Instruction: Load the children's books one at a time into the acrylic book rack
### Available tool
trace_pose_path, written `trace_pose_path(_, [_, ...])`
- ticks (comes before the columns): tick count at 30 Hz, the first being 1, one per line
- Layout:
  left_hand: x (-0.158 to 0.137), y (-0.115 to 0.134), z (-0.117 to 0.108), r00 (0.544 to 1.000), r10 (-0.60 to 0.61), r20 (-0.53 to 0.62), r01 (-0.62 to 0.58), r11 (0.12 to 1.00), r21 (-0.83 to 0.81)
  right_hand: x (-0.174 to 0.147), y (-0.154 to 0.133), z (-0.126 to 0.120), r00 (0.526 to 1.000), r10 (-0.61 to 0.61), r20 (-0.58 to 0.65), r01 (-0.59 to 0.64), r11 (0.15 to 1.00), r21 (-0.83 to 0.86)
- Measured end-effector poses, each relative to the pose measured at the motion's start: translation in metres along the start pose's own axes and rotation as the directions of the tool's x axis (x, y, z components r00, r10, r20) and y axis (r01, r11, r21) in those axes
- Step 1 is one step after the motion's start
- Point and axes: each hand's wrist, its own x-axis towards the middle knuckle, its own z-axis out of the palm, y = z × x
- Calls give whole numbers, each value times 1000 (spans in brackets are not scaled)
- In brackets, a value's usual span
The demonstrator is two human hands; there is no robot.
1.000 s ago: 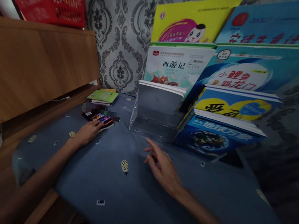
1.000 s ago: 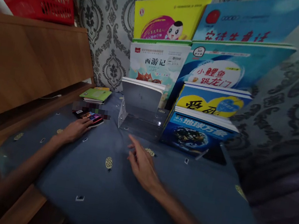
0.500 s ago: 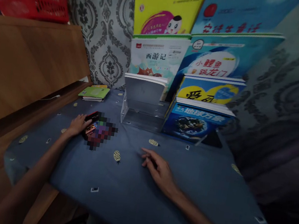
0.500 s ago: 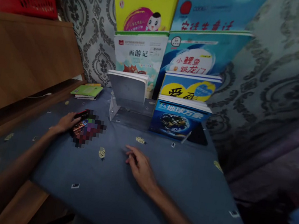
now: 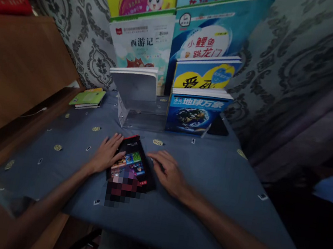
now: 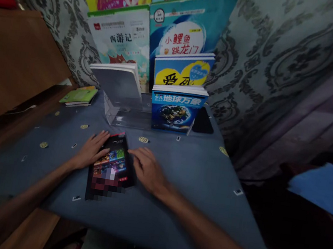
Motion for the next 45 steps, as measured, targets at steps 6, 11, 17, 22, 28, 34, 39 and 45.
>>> trace_pose_path(6, [33, 52, 10, 970, 245, -1, -244, 966, -81, -1, 4, 1, 989, -102, 107, 115, 984, -134])
trace_pose_path(11, [72, 77, 20, 949, 282, -139, -300, 944, -134, -1, 8, -4, 980, -74, 182, 133, 931, -340])
trace_pose_path(17, [71, 69, 11, 920, 170, -353, -238, 958, -161, 1, 14, -9, 970, -16, 243, 116, 907, -405])
trace_pose_path(22, [63, 52, 7, 914, 189, -359, -282, 932, -228, 21, 17, 3, 950, 47, 308, 89, 906, -413])
trace_pose_path(28, [70, 48, 8, 922, 177, -345, -278, 921, -272, 48, 14, 27, 921, 132, 366, 57, 884, -463])
trace_pose_path(34, [70, 52, 3, 937, 161, -309, -231, 951, -204, 43, 19, 21, 925, 129, 359, 51, 890, -452])
trace_pose_path(39, [68, 54, 3, 946, 134, -295, -194, 964, -183, 24, 27, -2, 940, 191, 284, -35, 879, -476])
trace_pose_path(45, [67, 54, 6, 933, 139, -333, -226, 945, -238, 1, 37, -32, 951, 275, 141, -154, 818, -555])
